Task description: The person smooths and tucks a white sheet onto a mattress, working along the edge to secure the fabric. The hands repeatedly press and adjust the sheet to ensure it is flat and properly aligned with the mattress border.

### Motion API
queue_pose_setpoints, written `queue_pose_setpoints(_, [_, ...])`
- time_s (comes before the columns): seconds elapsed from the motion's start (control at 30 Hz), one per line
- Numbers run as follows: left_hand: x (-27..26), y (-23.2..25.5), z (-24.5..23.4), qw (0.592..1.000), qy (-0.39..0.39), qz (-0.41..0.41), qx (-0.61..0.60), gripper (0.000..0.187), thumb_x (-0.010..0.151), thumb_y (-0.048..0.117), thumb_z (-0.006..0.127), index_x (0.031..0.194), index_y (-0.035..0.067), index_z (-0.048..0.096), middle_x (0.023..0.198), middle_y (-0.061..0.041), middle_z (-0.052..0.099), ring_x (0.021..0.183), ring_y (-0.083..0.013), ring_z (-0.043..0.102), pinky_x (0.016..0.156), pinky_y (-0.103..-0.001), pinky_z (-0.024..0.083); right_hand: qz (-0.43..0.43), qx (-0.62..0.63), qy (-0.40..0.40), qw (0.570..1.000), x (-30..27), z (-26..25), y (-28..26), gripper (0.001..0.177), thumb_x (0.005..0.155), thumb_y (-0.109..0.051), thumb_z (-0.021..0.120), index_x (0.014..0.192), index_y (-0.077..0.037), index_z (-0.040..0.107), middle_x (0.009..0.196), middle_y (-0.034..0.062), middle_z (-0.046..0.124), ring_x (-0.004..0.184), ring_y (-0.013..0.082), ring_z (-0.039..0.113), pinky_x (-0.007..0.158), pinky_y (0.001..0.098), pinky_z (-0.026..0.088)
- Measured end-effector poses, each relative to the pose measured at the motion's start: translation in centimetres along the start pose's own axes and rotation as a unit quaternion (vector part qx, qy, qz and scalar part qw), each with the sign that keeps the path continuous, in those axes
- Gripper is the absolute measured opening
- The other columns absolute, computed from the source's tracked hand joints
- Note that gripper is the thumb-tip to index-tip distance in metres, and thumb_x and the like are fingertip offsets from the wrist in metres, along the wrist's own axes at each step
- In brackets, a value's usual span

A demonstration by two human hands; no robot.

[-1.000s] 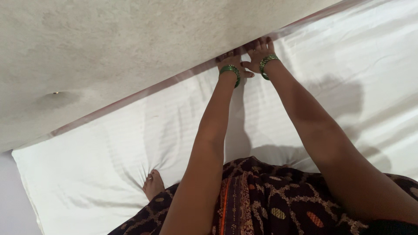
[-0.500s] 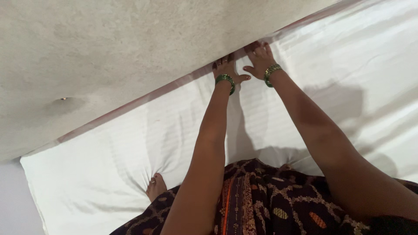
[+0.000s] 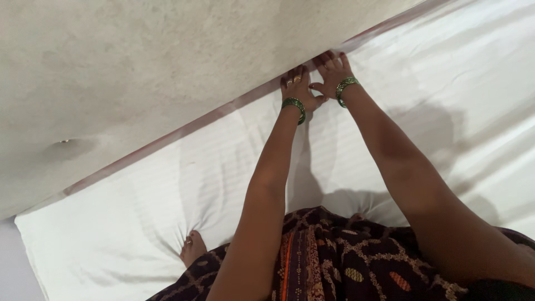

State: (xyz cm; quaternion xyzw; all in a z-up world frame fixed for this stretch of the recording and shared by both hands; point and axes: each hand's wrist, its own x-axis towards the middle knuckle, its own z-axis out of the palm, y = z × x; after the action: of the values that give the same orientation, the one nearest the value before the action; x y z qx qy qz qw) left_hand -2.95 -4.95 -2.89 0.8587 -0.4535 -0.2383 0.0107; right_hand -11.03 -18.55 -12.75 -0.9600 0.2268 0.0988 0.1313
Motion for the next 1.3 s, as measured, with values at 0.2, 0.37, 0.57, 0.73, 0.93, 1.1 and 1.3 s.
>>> queue_pose_setpoints(0.2, [0.0,1.6,-2.6,0.998,-0.043,-0.047,0.019,0.140,0.058,0.070,0.083,0.163,0.014,0.010,0.171,-0.006,0.012,0.158,-0.0258,0.007,0.125,-0.056,0.008,0.007,-0.013,-0.048,0.999,0.4,-1.4,-0.3,0.095,0.090,-0.071,0.045,0.161,-0.012,0.023,0.169,0.0148,0.015,0.157,0.0316,0.006,0.122,0.0588,-0.001])
queue_pose_setpoints(0.37, [1.9,1.4,-2.6,0.992,-0.096,-0.057,0.054,0.143,0.054,0.072,0.087,0.164,0.020,0.012,0.173,-0.007,0.009,0.159,-0.0289,0.004,0.127,-0.060,0.004,0.008,-0.034,-0.081,0.996,0.9,-2.2,-0.2,0.092,0.090,-0.070,0.047,0.160,-0.012,0.030,0.169,0.0178,0.016,0.158,0.0359,0.005,0.121,0.0611,0.000])
queue_pose_setpoints(0.57, [3.1,1.5,-2.8,0.991,-0.110,-0.051,0.049,0.147,0.048,0.070,0.090,0.164,0.026,0.010,0.172,-0.006,0.002,0.159,-0.0294,-0.001,0.125,-0.059,0.004,0.027,-0.043,-0.088,0.995,1.7,-1.5,-0.5,0.091,0.092,-0.068,0.045,0.163,-0.015,0.024,0.171,0.0155,0.013,0.157,0.0356,0.003,0.121,0.0629,0.000])
queue_pose_setpoints(0.73, [0.3,1.6,-2.2,0.997,-0.039,-0.056,0.029,0.135,0.058,0.071,0.084,0.161,0.018,0.016,0.171,-0.003,0.010,0.157,-0.0225,0.007,0.124,-0.058,0.011,0.030,-0.019,-0.075,0.997,1.9,-1.0,-0.6,0.100,0.088,-0.074,0.044,0.164,-0.018,0.011,0.171,0.0119,0.007,0.157,0.0301,-0.003,0.120,0.0619,-0.005])
queue_pose_setpoints(0.93, [-2.4,1.4,-0.3,0.997,0.058,-0.056,0.002,0.122,0.069,0.071,0.079,0.158,0.006,0.026,0.169,-0.009,0.020,0.157,-0.0245,0.010,0.127,-0.053,0.008,0.028,-0.010,-0.061,0.998,2.5,0.2,-0.3,0.103,0.088,-0.080,0.039,0.163,-0.015,0.012,0.171,0.0101,0.006,0.157,0.0275,-0.003,0.120,0.0630,-0.007])
queue_pose_setpoints(1.1, [-2.0,1.7,-0.1,0.997,0.030,-0.072,0.009,0.120,0.074,0.065,0.078,0.160,0.006,0.020,0.169,-0.009,0.018,0.158,-0.0260,0.006,0.127,-0.051,0.004,0.020,0.000,-0.039,0.999,2.5,1.1,0.1,0.104,0.089,-0.079,0.041,0.164,-0.013,0.016,0.171,0.0116,0.009,0.158,0.0289,-0.001,0.121,0.0625,-0.008])
queue_pose_setpoints(1.3, [-1.9,1.2,1.6,0.998,0.011,-0.066,0.021,0.117,0.080,0.066,0.073,0.161,0.007,0.013,0.170,-0.011,0.011,0.157,-0.0294,0.004,0.127,-0.048,0.005,-0.002,0.016,-0.016,1.000,2.7,1.3,1.1,0.102,0.088,-0.079,0.042,0.163,-0.013,0.018,0.170,0.0130,0.011,0.157,0.0313,0.002,0.119,0.0639,-0.007])
